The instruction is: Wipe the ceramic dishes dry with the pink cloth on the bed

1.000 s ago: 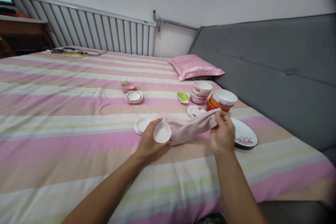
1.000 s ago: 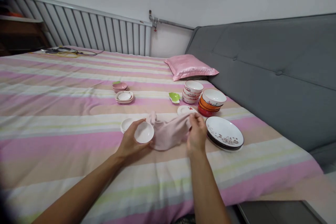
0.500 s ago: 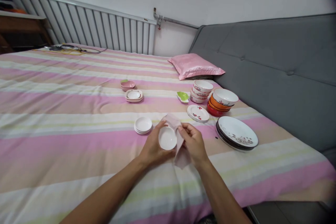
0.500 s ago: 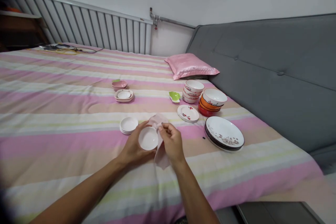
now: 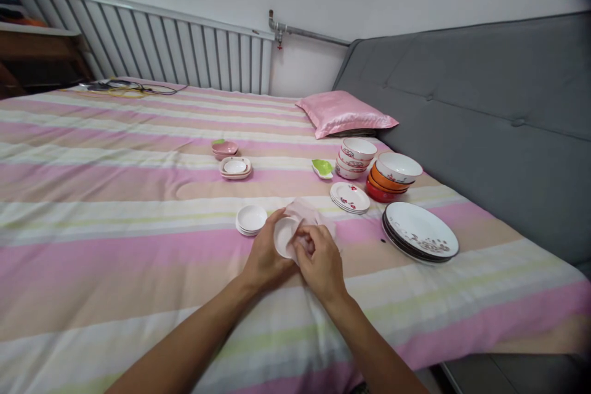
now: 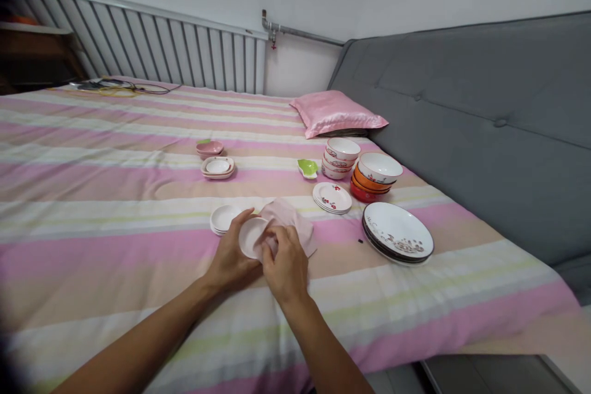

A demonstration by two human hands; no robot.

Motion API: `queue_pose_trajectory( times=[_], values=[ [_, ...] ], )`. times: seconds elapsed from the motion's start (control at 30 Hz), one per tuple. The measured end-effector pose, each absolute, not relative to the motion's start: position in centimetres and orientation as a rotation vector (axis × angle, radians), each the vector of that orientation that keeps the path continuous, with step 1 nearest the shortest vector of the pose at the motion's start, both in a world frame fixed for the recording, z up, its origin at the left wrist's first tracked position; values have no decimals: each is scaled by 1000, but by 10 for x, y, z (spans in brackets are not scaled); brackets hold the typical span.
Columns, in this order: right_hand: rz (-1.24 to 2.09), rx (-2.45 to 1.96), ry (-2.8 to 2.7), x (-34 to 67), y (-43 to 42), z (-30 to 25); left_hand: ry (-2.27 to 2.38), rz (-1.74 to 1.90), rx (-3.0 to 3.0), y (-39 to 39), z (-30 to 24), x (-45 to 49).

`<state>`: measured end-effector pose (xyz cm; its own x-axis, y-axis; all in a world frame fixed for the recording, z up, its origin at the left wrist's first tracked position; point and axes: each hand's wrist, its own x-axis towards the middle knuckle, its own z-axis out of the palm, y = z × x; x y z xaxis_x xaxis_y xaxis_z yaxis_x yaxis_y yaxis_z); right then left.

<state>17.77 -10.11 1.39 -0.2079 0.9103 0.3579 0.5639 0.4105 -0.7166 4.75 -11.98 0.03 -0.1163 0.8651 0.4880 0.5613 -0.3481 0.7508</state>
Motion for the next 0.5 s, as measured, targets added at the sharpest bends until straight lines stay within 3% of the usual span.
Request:
queue_pose_trajectory(
  times=[0.23, 0.5],
  values=[
    [850, -1461, -1536, 172, -100, 9, 1615, 1532, 1950, -124, -3, 50],
    [1060, -1209, -1366, 175, -97, -1, 1275, 1566, 1805, -122, -7, 51]
  ],
)
